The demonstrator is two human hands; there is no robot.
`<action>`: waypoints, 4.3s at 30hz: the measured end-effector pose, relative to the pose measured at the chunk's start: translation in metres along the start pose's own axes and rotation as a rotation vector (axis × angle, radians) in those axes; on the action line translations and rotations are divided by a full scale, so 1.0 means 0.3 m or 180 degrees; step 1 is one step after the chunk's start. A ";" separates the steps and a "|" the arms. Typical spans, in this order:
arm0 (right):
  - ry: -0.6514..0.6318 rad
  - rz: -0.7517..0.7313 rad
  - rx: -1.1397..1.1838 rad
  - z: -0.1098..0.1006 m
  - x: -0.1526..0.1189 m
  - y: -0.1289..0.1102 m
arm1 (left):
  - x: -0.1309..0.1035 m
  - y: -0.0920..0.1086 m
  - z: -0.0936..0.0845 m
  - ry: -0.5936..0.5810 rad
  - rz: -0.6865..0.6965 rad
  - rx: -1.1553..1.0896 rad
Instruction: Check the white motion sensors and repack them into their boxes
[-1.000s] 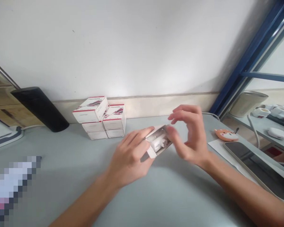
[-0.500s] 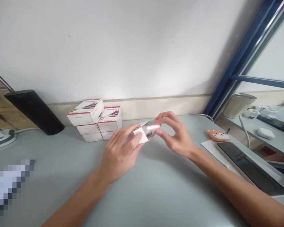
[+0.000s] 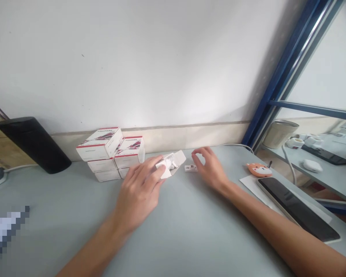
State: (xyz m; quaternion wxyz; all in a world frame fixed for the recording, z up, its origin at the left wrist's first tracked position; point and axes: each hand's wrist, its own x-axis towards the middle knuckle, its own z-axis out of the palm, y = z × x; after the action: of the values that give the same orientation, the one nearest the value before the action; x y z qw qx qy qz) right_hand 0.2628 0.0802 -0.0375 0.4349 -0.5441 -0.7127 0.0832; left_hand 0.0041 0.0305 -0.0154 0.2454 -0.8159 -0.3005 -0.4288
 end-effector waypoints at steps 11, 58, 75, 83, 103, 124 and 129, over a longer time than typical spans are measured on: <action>-0.0245 -0.2212 -0.0939 -0.014 -0.039 -0.085 | 0.016 0.005 -0.019 -0.0193 0.0105 0.0111; 0.0210 0.1017 0.2455 -0.019 0.021 -0.125 | 0.018 0.070 0.015 -0.0376 0.0612 0.0475; 0.1303 0.1908 0.3357 -0.145 0.133 0.114 | 0.323 -0.207 0.183 -0.2656 -0.0485 -0.0934; 0.0992 0.1883 0.3130 -0.119 0.109 0.054 | 0.212 -0.121 0.173 -0.1220 -0.0339 -0.0765; -0.0314 0.0268 0.2264 -0.126 -0.008 -0.188 | -0.005 0.042 0.031 -0.1020 -0.4835 -0.5988; 0.0641 0.1766 0.0262 -0.167 0.103 0.220 | -0.013 0.035 0.016 -0.0923 -0.5064 -0.5963; 0.0923 0.1449 -0.0448 -0.152 0.108 0.216 | -0.024 0.034 0.037 -0.0809 -0.5124 -0.5889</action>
State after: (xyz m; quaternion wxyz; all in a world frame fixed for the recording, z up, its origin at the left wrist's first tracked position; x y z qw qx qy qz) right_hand 0.3398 0.1172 -0.0310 0.4636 -0.7253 -0.5064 0.0503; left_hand 0.0140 0.0287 -0.0285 -0.7896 -0.3009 -0.3225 -0.4267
